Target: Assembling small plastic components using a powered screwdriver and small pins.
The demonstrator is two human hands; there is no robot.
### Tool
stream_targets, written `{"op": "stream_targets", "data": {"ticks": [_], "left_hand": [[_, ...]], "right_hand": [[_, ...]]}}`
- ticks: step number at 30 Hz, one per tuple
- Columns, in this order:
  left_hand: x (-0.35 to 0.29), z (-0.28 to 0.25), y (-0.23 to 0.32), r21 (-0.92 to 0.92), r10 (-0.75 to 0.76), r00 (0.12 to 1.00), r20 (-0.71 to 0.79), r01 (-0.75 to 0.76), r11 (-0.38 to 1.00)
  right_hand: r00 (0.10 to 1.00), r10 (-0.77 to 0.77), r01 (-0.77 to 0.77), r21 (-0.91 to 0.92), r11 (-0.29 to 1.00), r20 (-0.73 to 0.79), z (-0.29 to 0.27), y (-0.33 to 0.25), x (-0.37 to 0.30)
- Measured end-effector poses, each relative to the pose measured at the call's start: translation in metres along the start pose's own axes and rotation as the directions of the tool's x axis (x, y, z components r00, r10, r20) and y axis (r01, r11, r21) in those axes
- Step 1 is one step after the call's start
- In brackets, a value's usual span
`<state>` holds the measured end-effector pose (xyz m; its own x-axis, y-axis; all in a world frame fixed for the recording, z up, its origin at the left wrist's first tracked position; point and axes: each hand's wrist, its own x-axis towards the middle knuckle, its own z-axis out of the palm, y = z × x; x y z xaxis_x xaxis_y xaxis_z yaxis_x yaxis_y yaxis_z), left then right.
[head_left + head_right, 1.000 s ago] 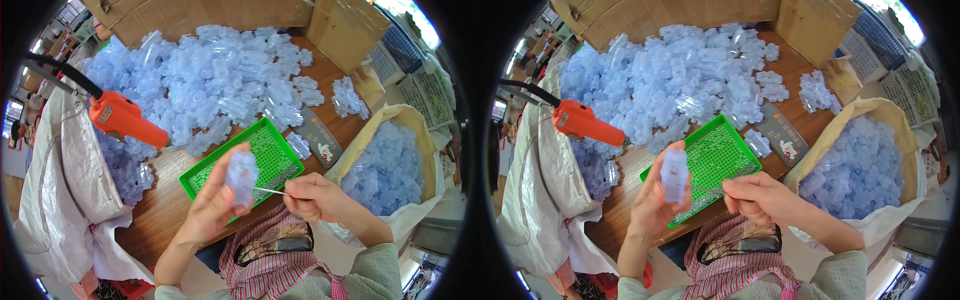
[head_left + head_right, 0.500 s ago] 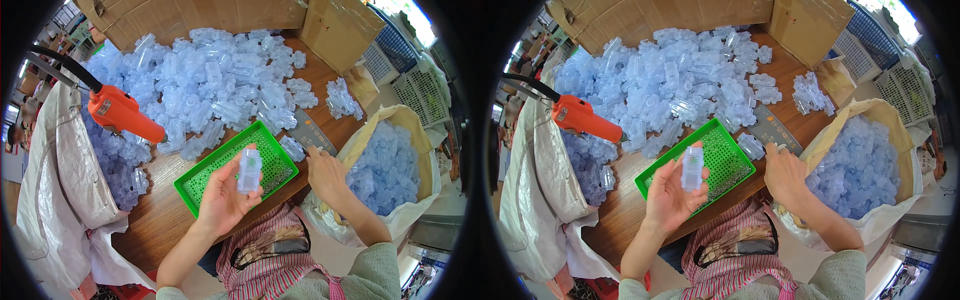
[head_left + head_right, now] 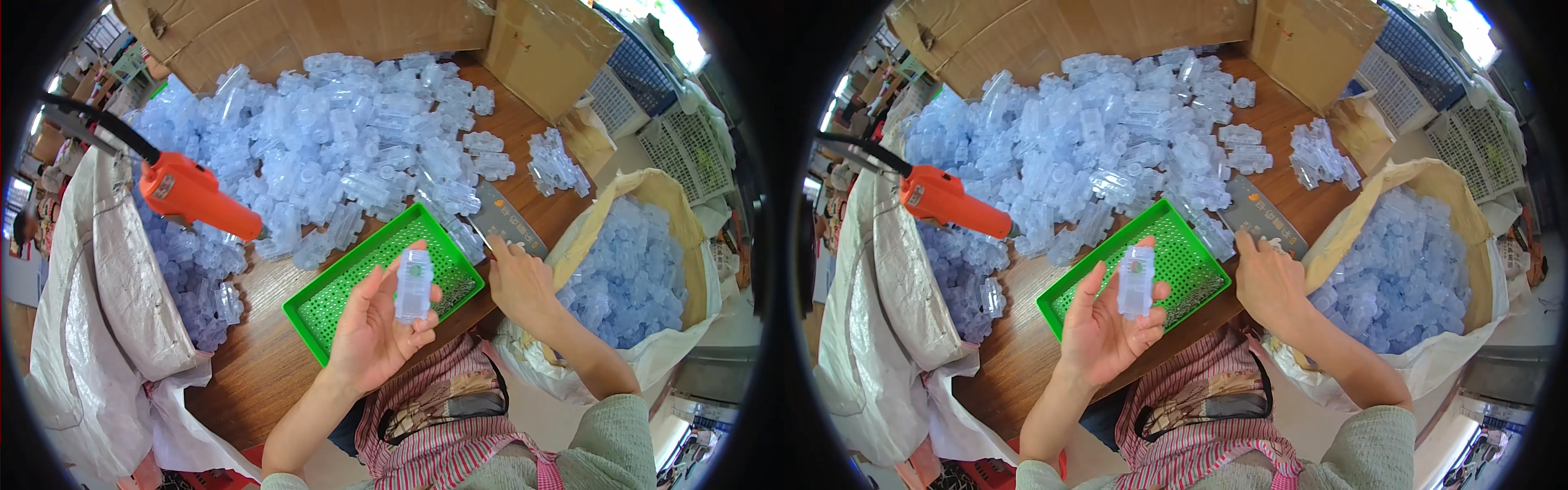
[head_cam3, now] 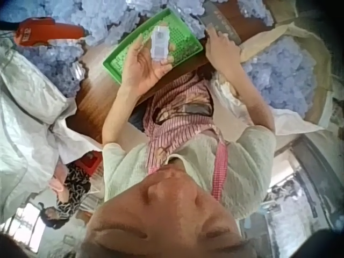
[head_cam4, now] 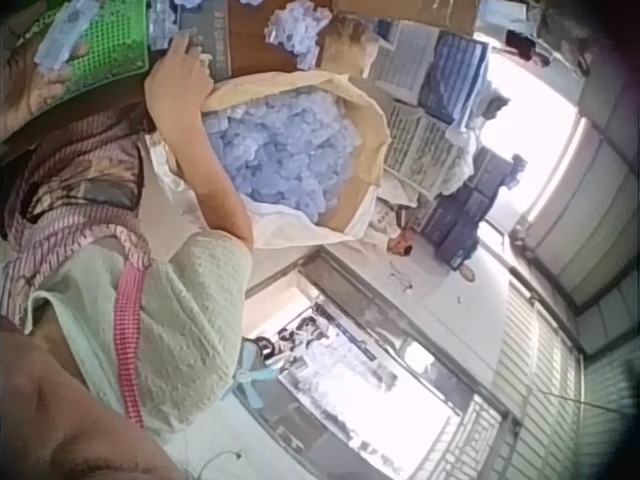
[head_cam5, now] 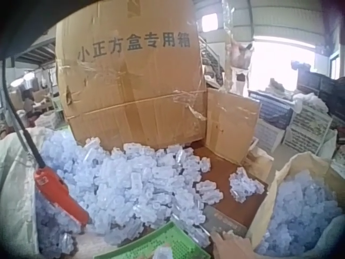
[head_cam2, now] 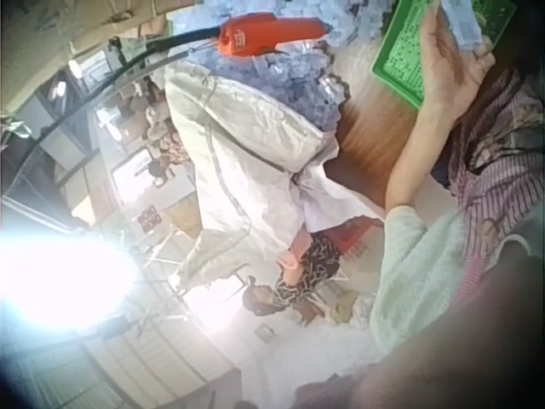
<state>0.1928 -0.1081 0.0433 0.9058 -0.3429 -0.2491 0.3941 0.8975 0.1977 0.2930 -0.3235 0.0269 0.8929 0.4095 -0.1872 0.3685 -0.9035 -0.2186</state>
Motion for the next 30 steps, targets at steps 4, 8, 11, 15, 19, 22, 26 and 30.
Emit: {"op": "stream_targets", "data": {"ticks": [4,8,11,15,19,22,26,30], "left_hand": [[-0.001,0.002,0.000,0.013,0.015,0.998,-0.064,-0.014,1.000],[0.000,0.005,-0.002,0.113,0.040,0.992,-0.121,-0.026,0.993],[-0.004,0.006,-0.007,0.302,0.163,0.979,-0.119,-0.121,0.946],[0.014,0.022,-0.036,0.716,0.276,0.961,-0.029,-0.173,0.677],[0.039,0.049,-0.052,0.962,0.256,0.961,0.107,-0.165,0.218],[0.075,0.023,-0.038,0.815,0.255,0.889,0.379,-0.191,-0.546],[0.107,0.001,-0.028,0.492,0.206,0.871,0.446,-0.046,-0.869],[0.125,0.018,-0.036,0.474,0.267,0.929,0.256,0.120,-0.872]], "right_hand": [[0.998,-0.064,0.063,-0.137,0.988,-0.002,0.011,0.001,-0.002],[0.993,-0.096,0.095,-0.017,0.995,-0.069,0.019,0.009,0.004],[0.975,-0.150,0.194,0.293,0.936,-0.165,-0.001,-0.001,0.002],[0.958,-0.278,0.059,0.912,0.406,0.062,-0.051,-0.016,-0.027],[0.986,-0.048,0.165,0.869,0.467,-0.161,-0.056,0.019,-0.036],[0.914,0.261,0.001,0.643,0.766,-0.312,-0.092,0.060,-0.057],[0.806,0.514,-0.547,-0.037,0.836,-0.295,-0.109,0.128,-0.093],[0.754,0.623,-0.649,-0.091,0.755,-0.207,-0.082,0.223,-0.085]]}}
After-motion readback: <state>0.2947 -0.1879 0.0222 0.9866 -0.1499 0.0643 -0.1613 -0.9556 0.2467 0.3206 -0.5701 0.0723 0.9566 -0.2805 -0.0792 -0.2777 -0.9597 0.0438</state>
